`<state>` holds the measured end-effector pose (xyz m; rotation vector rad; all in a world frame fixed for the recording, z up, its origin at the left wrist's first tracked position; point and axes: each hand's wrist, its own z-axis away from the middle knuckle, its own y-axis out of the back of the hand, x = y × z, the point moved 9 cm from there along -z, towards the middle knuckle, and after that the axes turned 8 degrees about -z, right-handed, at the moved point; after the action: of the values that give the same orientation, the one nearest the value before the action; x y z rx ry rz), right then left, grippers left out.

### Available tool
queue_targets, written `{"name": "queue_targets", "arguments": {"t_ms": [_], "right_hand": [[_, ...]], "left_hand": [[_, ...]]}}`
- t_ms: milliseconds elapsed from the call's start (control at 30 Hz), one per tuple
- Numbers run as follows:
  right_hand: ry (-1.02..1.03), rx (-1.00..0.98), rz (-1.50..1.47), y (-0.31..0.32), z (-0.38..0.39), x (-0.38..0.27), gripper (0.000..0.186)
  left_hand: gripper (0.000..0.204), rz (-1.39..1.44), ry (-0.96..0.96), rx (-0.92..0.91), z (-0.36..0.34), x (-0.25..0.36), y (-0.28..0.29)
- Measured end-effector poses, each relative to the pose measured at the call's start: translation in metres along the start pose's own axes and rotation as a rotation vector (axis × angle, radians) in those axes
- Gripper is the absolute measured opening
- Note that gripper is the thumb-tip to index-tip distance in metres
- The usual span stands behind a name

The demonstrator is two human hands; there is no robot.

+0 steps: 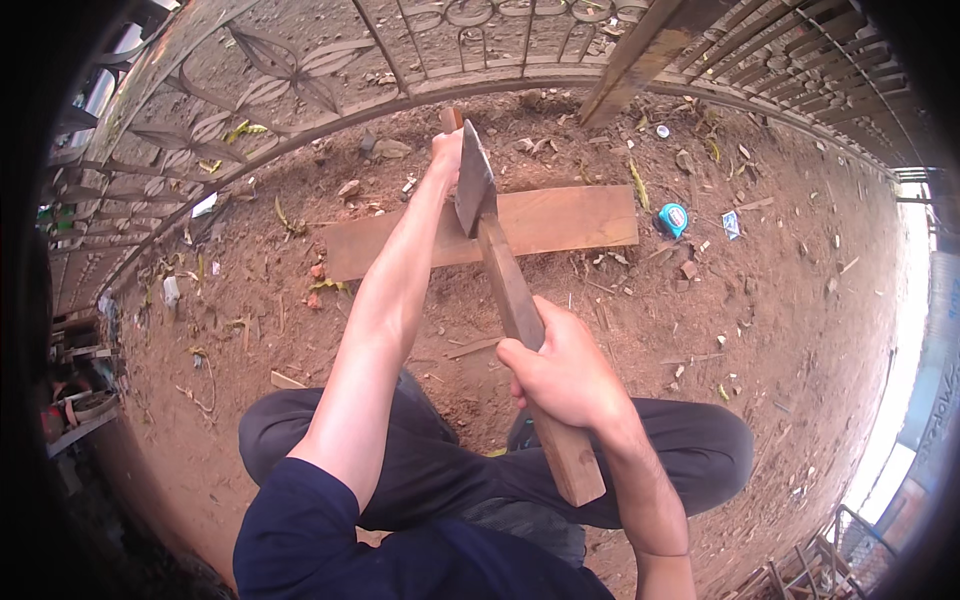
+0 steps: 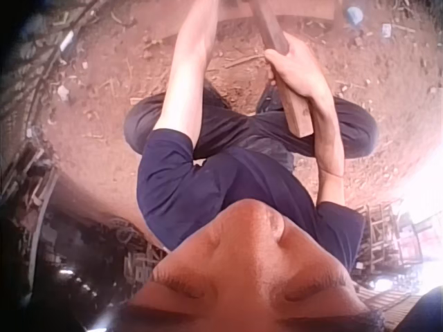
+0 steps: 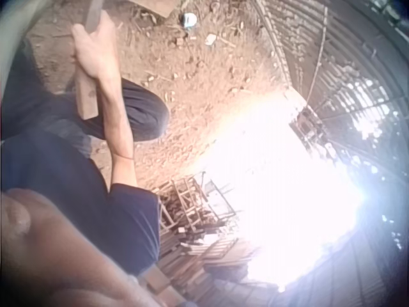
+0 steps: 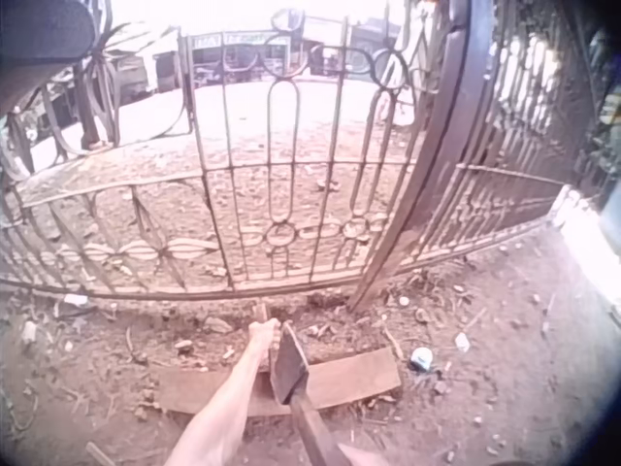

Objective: The person is chiseling a wooden board by striking a chisel with the head of a hand axe while sitting on the ground.

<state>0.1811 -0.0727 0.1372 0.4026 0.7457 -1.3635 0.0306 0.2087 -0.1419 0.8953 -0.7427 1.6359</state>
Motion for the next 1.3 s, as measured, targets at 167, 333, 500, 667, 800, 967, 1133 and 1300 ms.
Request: {"name": "queue_targets", "arguments": {"t_ms": [167,333,500,667,800,967,1133,1300], "right_hand": [[-0.016,0.009,0.017,0.003,0.002,0.002,0.045],[-0.011,0.015,0.013,0.004,0.004,0.004,0.044],[-0.021,0.005,0.043,0.001,0.004,0.006,0.042],[-0.014,0.008,0.067,0.004,0.003,0.008,0.042],[0.000,0.002,0.055,0.003,0.004,0.004,0.042],[0.003,0.000,0.032,0.002,0.005,0.002,0.043],[-0.008,0.008,0.031,0.002,0.004,0.003,0.043],[0.011,0.006,0.027,0.000,0.004,0.001,0.044]], "left_hand": [[0.012,0.006,0.032,-0.084,0.007,0.002,-0.007],[0.012,-0.010,0.028,-0.075,0.015,0.007,-0.008],[0.012,0.016,0.026,-0.117,0.005,0.004,-0.005],[0.013,-0.033,0.056,-0.077,0.008,-0.002,-0.004],[0.014,-0.034,0.045,-0.057,0.011,-0.001,-0.005],[0.014,0.050,0.032,-0.092,0.005,-0.002,-0.005],[0.014,0.008,-0.007,-0.070,0.004,0.001,-0.008],[0.013,-0.015,-0.095,-0.049,0.011,0.010,-0.002]]}}
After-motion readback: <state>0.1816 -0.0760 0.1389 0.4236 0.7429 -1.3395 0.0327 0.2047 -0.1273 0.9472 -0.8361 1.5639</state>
